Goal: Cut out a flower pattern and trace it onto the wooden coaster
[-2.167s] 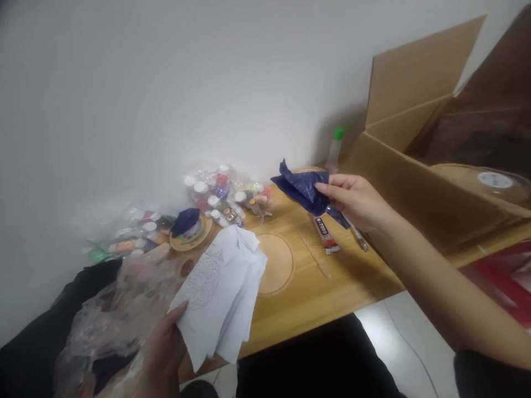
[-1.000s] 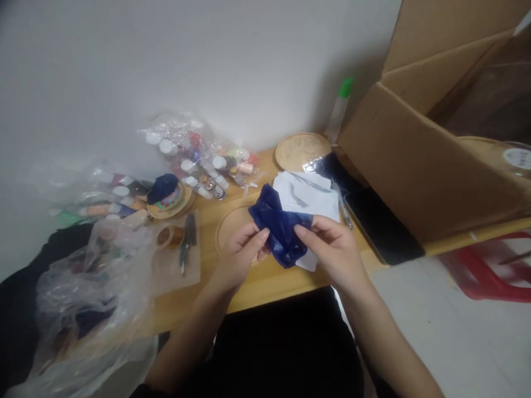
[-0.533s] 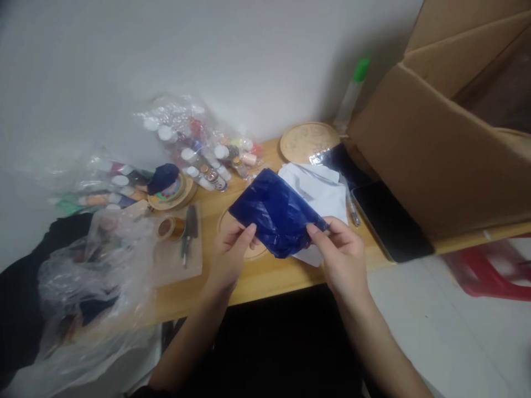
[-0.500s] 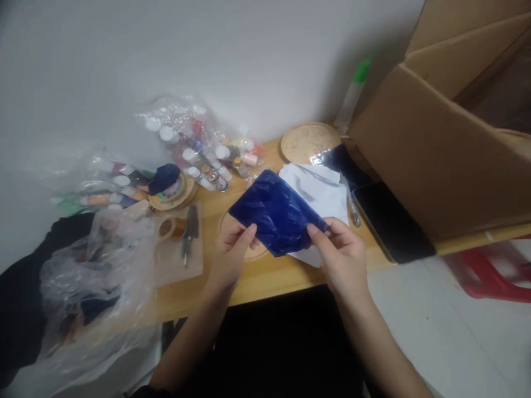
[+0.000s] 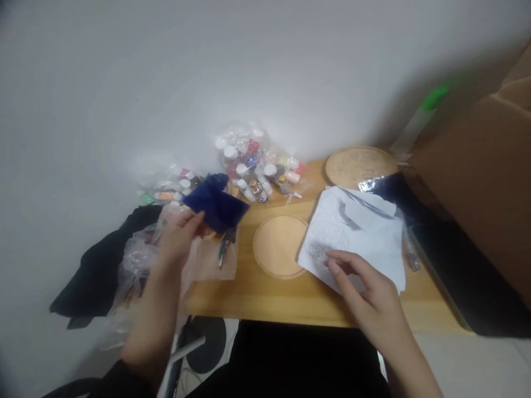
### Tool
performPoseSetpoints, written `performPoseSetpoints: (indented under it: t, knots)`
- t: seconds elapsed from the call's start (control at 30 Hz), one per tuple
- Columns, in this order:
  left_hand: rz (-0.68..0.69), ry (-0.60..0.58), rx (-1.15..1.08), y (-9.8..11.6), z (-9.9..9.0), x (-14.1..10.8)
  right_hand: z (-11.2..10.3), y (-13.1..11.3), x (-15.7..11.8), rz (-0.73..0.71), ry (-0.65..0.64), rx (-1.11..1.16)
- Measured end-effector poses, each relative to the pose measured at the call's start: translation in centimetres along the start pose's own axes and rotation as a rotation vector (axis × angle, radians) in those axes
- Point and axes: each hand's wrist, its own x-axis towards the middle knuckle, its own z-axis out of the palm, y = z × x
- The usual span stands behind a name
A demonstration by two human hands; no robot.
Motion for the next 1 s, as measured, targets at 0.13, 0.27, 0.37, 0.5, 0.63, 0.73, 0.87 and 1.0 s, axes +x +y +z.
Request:
performPoseSetpoints:
  t: [0.13,0.27,0.37,0.5,0.63,0.73,0.87,1.0]
  knots:
    - [-0.038,0.107,0.391,1.5,-4.5,6.1,-0.3,0.0,-0.1,-0.037,0.022,-0.087]
    - [-0.126,0.036,0.527,1.6,-4.7,11.5,-0.7,-0.5,-0.5,-0.056,0.026,-0.125]
    - [-0.134,0.045,0.687,1.4,-4.0,13.8,-1.2,-0.2,-1.0,-0.104,0.038,-0.173]
    - [-0.037,0.128,0.882,2.2,-3.4,13.6,-1.7,1.4,-1.2,-0.409,0.052,-0.420]
    - [0.145,0.017,1.120,3.5,-2.1,9.3,-1.1,2.7,-1.2,-0.631,0.093,-0.731]
    - [0.269,-0.149,1.035,3.3,-0.3,5.1,-0.6,2.6,-1.2,-0.632,0.100,-0.836]
    - [0.318,-0.323,0.734,1.0,2.5,1.1,-0.6,2.1,-1.1,-0.612,0.034,-0.844]
    - [0.311,-0.322,0.443,-1.9,5.3,-0.3,-1.5,1.5,-1.1,-0.599,0.028,-0.738]
